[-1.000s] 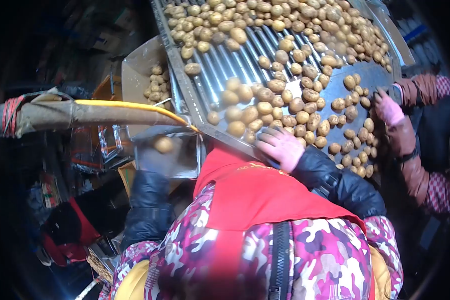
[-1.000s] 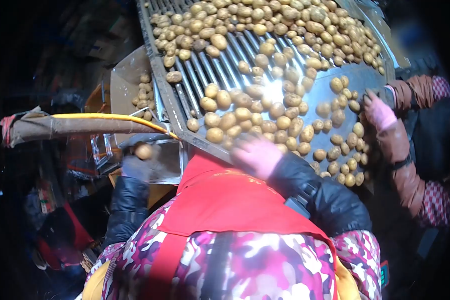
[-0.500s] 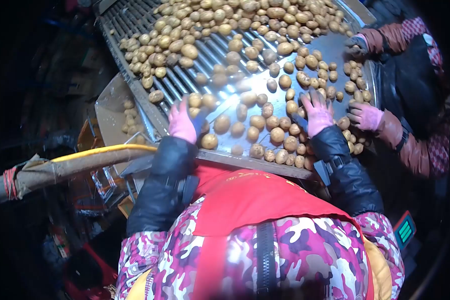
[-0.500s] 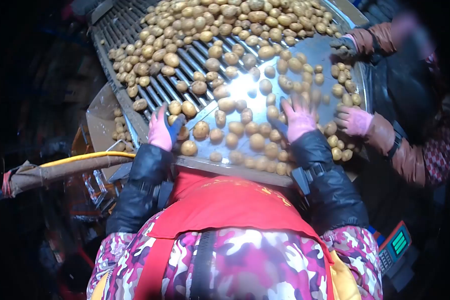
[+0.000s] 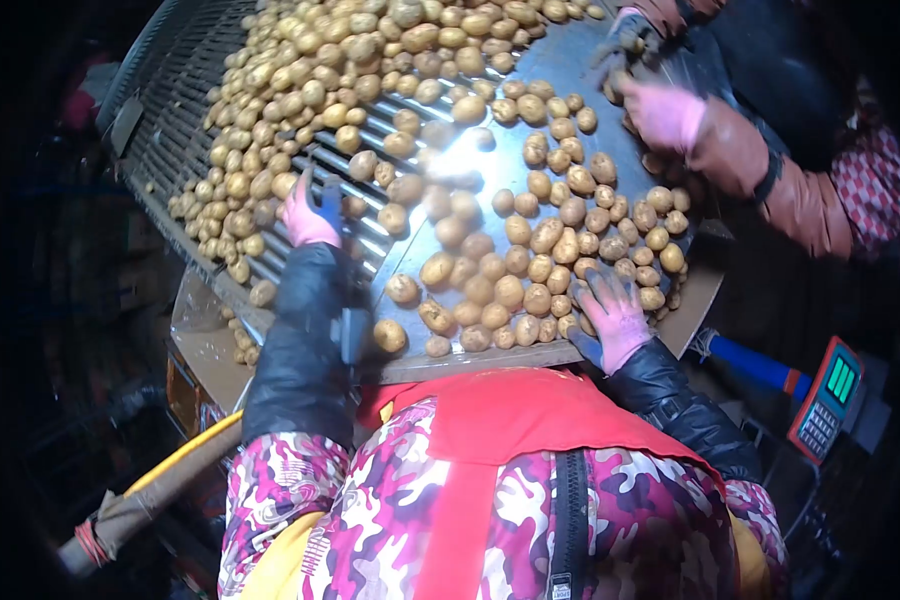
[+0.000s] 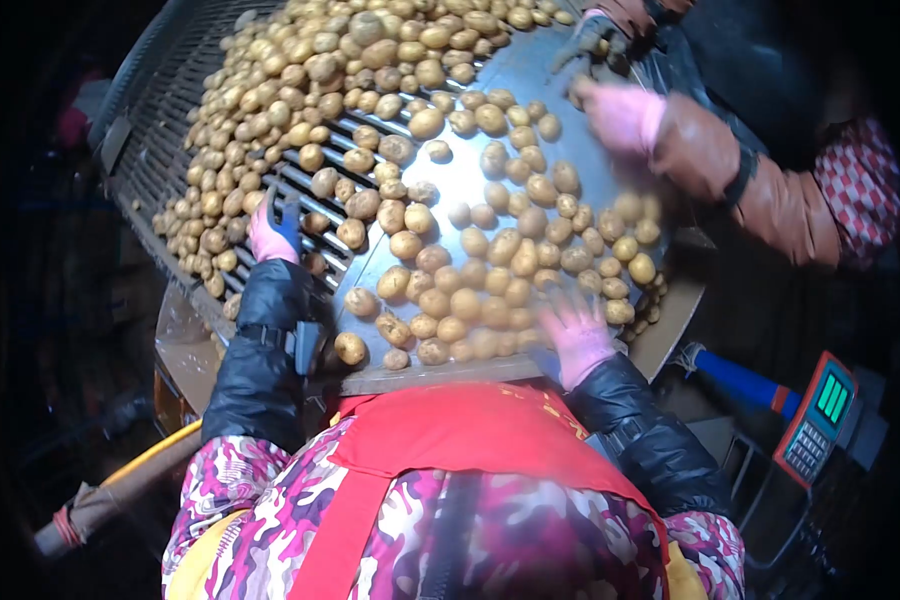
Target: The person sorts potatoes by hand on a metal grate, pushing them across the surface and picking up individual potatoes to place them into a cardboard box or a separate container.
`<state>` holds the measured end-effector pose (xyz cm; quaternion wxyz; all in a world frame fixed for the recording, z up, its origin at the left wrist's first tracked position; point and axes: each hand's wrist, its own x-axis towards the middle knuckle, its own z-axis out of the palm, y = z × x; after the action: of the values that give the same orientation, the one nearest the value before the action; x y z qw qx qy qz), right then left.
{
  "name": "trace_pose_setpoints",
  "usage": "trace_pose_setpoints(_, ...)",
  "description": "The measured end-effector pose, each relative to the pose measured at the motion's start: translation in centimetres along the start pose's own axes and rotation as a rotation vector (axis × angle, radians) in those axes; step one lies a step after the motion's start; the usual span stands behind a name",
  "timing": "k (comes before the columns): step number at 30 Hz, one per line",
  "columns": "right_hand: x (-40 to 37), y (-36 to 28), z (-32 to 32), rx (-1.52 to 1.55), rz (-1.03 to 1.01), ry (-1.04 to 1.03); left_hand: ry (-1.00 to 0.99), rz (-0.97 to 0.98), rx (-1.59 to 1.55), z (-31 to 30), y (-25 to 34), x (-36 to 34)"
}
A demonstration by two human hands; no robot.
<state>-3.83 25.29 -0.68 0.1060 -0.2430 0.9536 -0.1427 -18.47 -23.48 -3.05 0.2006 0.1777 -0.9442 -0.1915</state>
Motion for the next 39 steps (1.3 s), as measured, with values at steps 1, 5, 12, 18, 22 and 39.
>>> trace_pose_setpoints(1, 0.0, -0.2, 0.0, 0.0, 0.009, 0.004, -0.028, -0.006, 0.068, 2.0, -1.6, 0.8)
trace_pose_setpoints(5, 0.2, -0.4, -0.2, 0.01, 0.031, 0.004, -0.167, 0.107, -0.191, 7.4, 4.6, 2.1)
trace_pose_setpoints(12, 0.3, -0.6, -0.9, 0.036, 0.03, 0.036, -0.558, 0.445, -0.39, 9.6, 20.7, 3.3)
trace_pose_setpoints(18, 0.1, -0.3, -0.6, 0.064, 0.031, 0.063, -0.653, 0.725, -0.587, 4.8, 20.4, -5.0)
trace_pose_setpoints(22, -0.3, -0.4, 0.2, 0.046, 0.027, 0.1, -0.309, 0.596, -0.309, -1.1, 9.5, -7.6)
trace_pose_setpoints(39, 22.2, 5.8, -3.3, -0.191, 0.048, 0.062, -0.833, 0.727, -0.422, -3.1, 13.6, -8.5)
